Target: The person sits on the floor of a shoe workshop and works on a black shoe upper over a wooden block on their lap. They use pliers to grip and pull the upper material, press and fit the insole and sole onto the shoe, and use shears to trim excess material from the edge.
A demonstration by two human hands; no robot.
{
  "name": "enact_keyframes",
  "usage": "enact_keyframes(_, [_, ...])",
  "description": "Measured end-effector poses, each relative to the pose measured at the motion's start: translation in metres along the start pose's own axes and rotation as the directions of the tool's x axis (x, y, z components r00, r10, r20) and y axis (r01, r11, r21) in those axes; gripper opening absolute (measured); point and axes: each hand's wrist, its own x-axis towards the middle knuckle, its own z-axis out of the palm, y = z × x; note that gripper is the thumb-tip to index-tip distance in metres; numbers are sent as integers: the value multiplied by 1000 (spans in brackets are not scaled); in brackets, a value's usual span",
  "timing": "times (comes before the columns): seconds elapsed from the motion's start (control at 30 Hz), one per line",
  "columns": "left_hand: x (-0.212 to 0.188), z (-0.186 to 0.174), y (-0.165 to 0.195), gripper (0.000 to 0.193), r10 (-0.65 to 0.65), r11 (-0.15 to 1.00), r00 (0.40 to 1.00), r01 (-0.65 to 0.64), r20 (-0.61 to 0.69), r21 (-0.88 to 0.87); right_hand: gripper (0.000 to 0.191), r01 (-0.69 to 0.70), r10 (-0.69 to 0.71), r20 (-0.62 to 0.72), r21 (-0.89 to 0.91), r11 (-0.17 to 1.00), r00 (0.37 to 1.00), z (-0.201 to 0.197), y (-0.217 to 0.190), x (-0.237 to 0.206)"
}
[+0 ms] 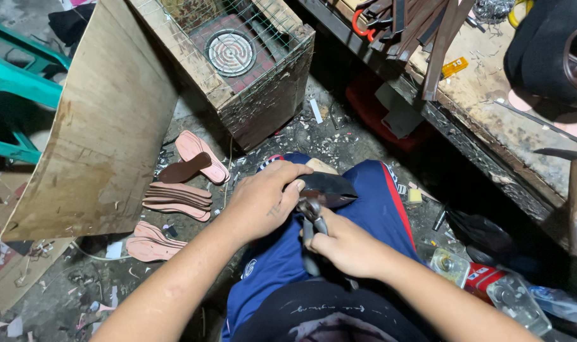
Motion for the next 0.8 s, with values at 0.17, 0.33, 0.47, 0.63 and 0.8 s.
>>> enact_keyframes(0.17, [-1, 0, 6, 31, 58, 998, 998, -59, 13, 37, 41, 28, -24, -15, 290, 957, 1000, -4, 0, -2])
enact_keyframes(0.33, [-5, 4, 13, 30, 62, 995, 998, -61, -5, 84, 36, -137, 117, -199, -89, 987, 973, 0, -3, -7])
enact_keyframes(0.47, [-3, 4, 7, 29, -25, 999, 1000, 25, -6, 33, 37, 45, -291, -399, -522, 852, 869, 19, 3, 8])
enact_keyframes(0.63, [1, -1, -4, 28, 15, 998, 999, -18, -43, -63, 38, 83, -389, -339, -653, 753, 856, 18, -1, 14])
enact_keyframes(0.8, [-9, 3, -1, 28, 24, 998, 999, -25, -23, -49, 41, -113, 55, -109, -643, 757, 992, 12, -21, 0])
